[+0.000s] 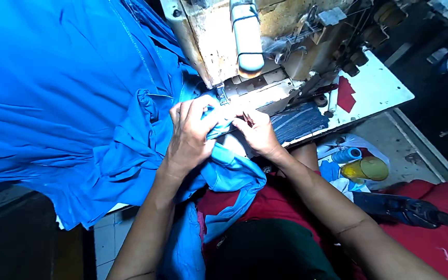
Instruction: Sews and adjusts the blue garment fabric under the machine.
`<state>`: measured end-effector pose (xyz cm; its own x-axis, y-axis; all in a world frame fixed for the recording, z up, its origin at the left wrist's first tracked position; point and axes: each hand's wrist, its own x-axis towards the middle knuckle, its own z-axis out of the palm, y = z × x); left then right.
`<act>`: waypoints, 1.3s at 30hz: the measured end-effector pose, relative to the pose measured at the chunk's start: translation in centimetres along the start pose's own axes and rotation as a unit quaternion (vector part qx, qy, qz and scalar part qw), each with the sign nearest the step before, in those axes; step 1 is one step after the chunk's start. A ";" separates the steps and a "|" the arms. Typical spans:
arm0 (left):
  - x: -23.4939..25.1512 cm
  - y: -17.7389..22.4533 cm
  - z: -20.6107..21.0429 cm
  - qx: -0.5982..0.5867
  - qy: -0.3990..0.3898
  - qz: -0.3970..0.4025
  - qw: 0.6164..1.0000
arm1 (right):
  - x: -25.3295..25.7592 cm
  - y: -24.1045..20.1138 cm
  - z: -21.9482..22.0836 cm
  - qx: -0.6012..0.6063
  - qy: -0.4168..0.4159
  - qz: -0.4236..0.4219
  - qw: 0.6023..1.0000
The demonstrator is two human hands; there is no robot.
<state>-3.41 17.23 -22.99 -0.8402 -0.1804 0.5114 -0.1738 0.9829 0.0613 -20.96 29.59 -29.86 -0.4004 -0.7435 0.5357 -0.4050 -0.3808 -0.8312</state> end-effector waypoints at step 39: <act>-6.4 4.8 1.1 0.094 0.011 -0.158 0.983 | -5.6 -1.6 -2.7 0.018 -0.036 0.041 0.998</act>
<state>0.60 23.09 -26.89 -0.7174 -0.4730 0.5115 -0.5180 0.8531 0.0624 -20.28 35.82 -31.15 -0.3697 -0.8100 0.4552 -0.3430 -0.3363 -0.8771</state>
